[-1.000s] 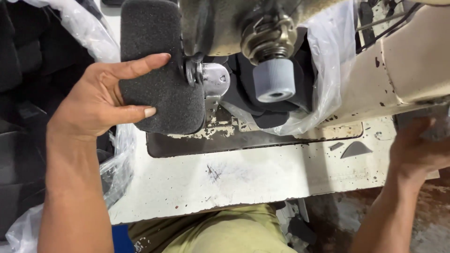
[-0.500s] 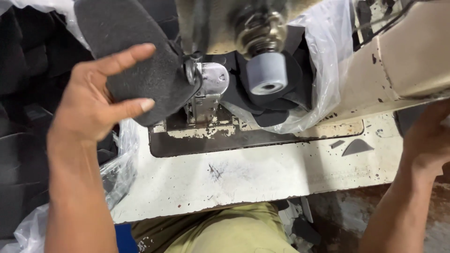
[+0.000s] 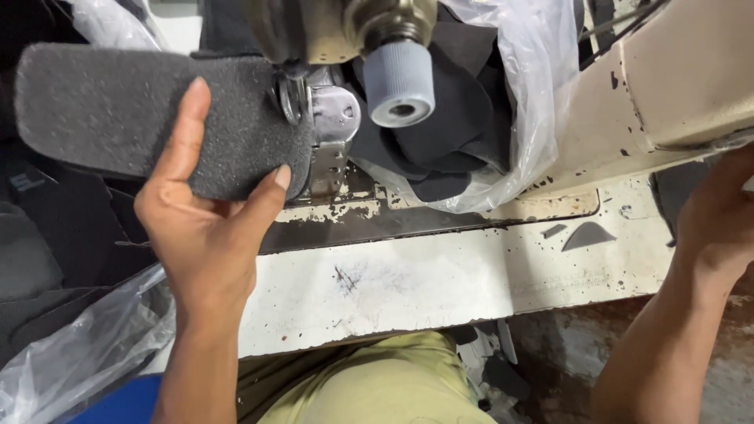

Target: The person uses a sewing machine to stitch black car mats. They repeatedly pick up mats from a plastic bag, align them under the needle, sew along the edges, and place the finished pieces aside. The person also handles a small black rectangular piece, attaching it to a mat before sewing.

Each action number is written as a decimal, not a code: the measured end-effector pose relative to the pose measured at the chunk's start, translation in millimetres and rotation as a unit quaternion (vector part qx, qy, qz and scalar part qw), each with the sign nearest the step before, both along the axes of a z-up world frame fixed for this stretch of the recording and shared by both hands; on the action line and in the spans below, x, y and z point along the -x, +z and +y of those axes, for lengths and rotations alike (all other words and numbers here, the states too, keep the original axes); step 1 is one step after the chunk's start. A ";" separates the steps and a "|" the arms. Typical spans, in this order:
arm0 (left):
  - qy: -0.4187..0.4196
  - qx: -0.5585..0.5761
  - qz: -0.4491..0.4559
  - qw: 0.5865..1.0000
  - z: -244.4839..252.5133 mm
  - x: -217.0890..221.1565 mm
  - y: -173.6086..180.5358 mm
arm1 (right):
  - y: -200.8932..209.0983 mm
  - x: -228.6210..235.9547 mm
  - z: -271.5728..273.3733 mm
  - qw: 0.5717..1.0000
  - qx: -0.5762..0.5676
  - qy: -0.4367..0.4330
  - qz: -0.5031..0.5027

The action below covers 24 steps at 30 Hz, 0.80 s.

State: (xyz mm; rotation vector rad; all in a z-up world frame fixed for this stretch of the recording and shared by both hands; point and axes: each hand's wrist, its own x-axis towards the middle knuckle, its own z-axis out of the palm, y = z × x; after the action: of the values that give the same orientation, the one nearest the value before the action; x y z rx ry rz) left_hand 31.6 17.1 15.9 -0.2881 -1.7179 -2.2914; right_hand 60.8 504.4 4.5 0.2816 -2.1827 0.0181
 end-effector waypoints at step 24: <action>0.057 -0.145 -0.145 0.977 -34.7 -40.7 -19.2 | -43.3 2.9 56.8 0.999 0.033 -0.004 0.013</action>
State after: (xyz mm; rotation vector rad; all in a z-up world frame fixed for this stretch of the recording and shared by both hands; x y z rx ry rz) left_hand 72.2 -17.7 -3.3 0.2084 -1.4428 -2.5511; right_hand 57.8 561.1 -38.8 0.2343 -2.1524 0.0805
